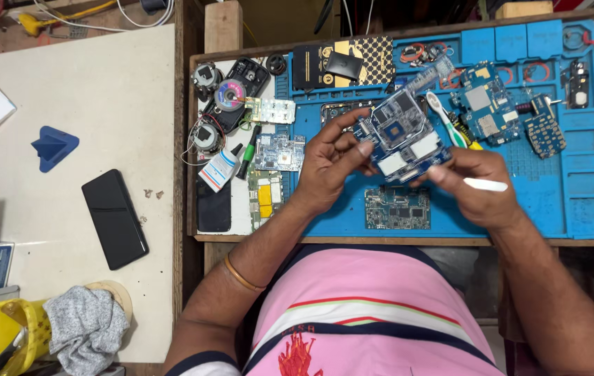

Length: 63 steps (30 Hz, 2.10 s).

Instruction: The person holds a laptop motherboard over a blue repair mat and uses a pair of fine tweezers to work on small components along the board's edge, repositioning the board repeatedly to reach different areas while other boards and tools lie on the bench.

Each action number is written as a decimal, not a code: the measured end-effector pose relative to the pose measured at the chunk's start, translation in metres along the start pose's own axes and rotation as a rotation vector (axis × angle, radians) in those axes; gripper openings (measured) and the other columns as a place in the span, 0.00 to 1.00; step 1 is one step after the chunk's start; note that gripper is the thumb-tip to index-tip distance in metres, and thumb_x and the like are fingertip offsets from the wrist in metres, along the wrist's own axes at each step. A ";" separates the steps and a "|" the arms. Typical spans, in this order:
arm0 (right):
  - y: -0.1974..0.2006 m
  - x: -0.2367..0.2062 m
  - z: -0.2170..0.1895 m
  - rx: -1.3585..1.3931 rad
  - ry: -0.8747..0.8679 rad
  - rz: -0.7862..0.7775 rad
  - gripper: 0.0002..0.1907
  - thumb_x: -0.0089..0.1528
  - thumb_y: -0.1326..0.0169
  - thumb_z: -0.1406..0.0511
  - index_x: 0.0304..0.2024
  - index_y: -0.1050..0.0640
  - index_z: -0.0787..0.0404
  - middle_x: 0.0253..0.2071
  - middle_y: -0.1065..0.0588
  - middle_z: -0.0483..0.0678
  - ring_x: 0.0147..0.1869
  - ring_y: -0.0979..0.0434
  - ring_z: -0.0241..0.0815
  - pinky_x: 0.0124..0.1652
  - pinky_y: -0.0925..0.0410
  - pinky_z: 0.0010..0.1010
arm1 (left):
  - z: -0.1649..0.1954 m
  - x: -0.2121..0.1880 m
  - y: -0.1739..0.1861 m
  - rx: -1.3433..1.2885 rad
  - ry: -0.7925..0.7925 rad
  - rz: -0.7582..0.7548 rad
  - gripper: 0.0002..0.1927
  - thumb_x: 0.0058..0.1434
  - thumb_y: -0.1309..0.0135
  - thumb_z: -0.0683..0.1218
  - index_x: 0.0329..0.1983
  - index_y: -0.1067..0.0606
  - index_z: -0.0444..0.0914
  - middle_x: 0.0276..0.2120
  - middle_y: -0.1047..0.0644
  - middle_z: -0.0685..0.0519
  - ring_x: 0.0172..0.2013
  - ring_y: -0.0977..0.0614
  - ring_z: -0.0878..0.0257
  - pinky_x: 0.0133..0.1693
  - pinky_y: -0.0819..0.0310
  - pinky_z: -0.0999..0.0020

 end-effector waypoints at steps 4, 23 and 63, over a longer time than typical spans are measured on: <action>-0.012 0.004 -0.007 -0.100 0.038 -0.087 0.08 0.67 0.45 0.69 0.40 0.19 0.71 0.39 0.18 0.55 0.44 0.17 0.44 0.47 0.25 0.33 | 0.004 0.003 0.012 -0.083 0.010 0.124 0.25 0.75 0.51 0.45 0.73 0.35 0.37 0.45 0.19 0.53 0.44 0.18 0.68 0.46 0.18 0.70; 0.010 0.006 -0.012 -0.179 0.031 0.145 0.11 0.70 0.45 0.65 0.45 0.19 0.69 0.40 0.20 0.50 0.42 0.24 0.33 0.43 0.31 0.23 | -0.008 0.002 0.026 -0.022 -0.025 0.217 0.13 0.67 0.39 0.40 0.54 0.24 0.35 0.39 0.19 0.53 0.41 0.18 0.71 0.44 0.21 0.77; 0.018 0.004 -0.009 -0.180 0.010 0.267 0.08 0.70 0.42 0.67 0.42 0.19 0.67 0.35 0.22 0.45 0.36 0.27 0.30 0.37 0.35 0.22 | 0.037 -0.010 -0.015 0.888 -0.248 0.092 0.53 0.54 0.26 0.58 0.78 0.40 0.43 0.66 0.32 0.45 0.66 0.25 0.52 0.65 0.23 0.60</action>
Point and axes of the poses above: each hand's wrist, its own x-axis towards the middle knuckle, its own y-axis out of the back of the hand, z = x × y, the point moved 10 cm from there along x, towards the middle knuckle
